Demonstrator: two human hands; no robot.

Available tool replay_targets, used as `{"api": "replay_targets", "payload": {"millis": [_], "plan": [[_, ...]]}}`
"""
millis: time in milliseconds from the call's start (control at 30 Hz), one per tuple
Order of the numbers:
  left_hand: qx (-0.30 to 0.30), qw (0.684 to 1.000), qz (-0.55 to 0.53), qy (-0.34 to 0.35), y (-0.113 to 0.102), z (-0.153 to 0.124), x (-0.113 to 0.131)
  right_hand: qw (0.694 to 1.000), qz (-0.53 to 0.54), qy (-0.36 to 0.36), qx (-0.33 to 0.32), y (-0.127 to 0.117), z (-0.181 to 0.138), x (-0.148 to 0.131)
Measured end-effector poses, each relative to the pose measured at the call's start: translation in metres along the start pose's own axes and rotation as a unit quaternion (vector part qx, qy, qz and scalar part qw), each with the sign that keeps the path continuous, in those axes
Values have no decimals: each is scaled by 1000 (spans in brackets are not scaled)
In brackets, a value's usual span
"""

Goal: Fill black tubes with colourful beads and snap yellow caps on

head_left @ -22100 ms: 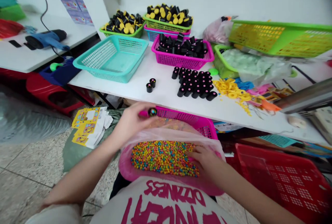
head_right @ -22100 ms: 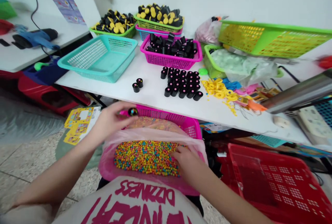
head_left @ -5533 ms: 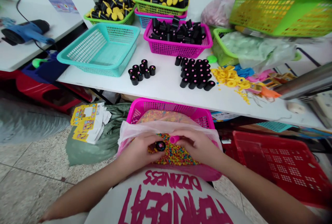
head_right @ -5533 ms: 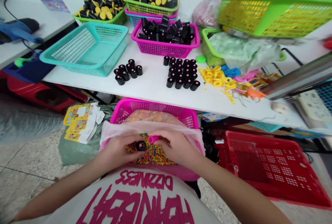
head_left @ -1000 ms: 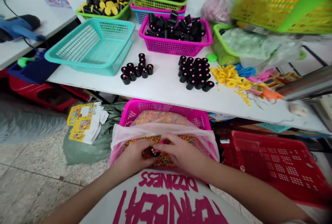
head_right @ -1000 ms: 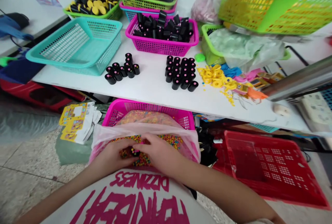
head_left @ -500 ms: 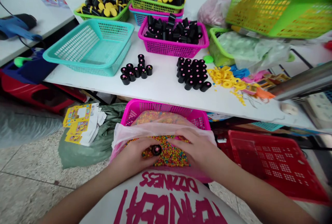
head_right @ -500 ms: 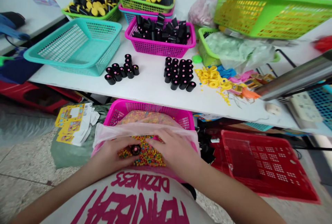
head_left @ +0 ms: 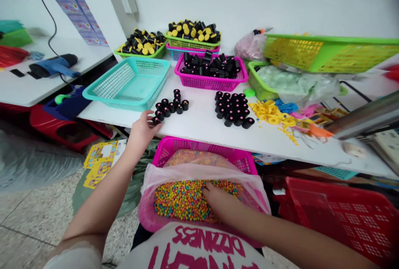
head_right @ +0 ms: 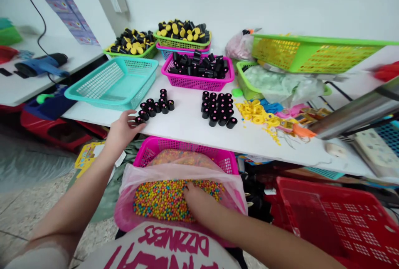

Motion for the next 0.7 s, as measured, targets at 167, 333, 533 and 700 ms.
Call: {"api": "replay_targets", "payload": {"millis": [167,333,533,700], "plan": [[20,998,61,-4,6,7,-2,998,29,-61,15,8,19,-13],[19,983,146,106,16,-6,60,994,69,-79,20,5,20,-12],[-5,972,194,131,62,3,133,987,126,-92,29,-5,15,-9],[-59,951,232,198,99,-5,124,985,142,-84,43,-6,14,-3]]}}
Point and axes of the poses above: each hand's wrist, its own z-axis towards the middle knuckle, its own y-axis out of the palm, x = y × z, the point moved 10 cm from there along z, towards the middle knuckle, and after that the axes turned 2 degrees about z, right-handed, at the moved point
